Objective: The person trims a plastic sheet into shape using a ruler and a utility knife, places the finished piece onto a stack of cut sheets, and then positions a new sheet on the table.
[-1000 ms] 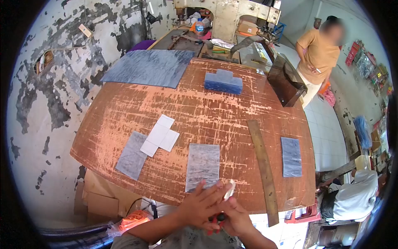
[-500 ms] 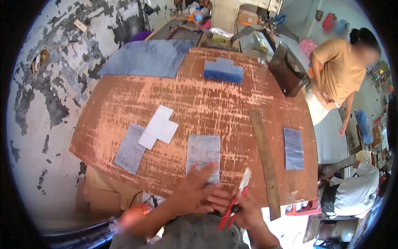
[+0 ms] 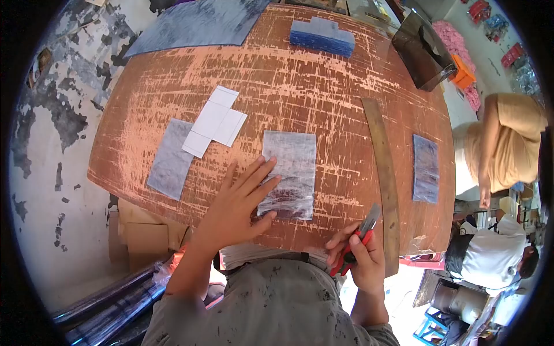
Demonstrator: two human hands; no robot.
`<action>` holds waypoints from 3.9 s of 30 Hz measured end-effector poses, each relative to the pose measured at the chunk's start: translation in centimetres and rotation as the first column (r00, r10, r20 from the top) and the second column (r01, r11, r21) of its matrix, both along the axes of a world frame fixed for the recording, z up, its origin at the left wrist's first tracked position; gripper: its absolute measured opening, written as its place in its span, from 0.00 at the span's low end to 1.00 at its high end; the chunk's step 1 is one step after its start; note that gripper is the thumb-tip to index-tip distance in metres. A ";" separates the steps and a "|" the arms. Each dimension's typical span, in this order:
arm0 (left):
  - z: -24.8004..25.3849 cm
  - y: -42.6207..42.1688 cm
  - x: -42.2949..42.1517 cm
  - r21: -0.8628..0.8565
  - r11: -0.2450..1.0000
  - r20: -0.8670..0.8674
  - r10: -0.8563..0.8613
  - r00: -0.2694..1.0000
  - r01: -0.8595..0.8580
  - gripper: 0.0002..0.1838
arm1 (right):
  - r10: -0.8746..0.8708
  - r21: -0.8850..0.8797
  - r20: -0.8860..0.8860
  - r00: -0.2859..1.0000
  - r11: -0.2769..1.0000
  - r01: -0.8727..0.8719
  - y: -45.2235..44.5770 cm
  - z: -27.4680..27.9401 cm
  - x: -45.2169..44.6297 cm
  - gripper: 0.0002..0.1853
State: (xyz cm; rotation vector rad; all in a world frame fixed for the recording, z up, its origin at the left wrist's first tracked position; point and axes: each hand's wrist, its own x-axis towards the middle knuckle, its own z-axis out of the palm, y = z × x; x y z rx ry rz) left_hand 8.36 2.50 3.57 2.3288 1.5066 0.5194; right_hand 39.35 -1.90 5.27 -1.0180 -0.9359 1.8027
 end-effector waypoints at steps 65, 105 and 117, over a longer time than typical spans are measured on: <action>-1.0 1.2 2.7 -0.013 0.994 -0.035 0.106 0.994 -0.106 0.47 | -0.122 0.005 0.619 0.775 0.988 0.152 -9.0 -3.6 10.7 0.37; -1.9 0.1 4.7 -0.081 0.989 -0.028 0.121 0.992 -0.123 0.60 | -0.116 0.330 0.908 0.402 0.790 -0.517 -5.8 -3.0 3.8 0.38; -2.0 0.1 4.7 -0.086 0.990 -0.019 0.113 0.993 -0.114 0.60 | -0.096 0.323 0.895 0.435 0.811 -0.487 -6.0 -2.9 3.5 0.37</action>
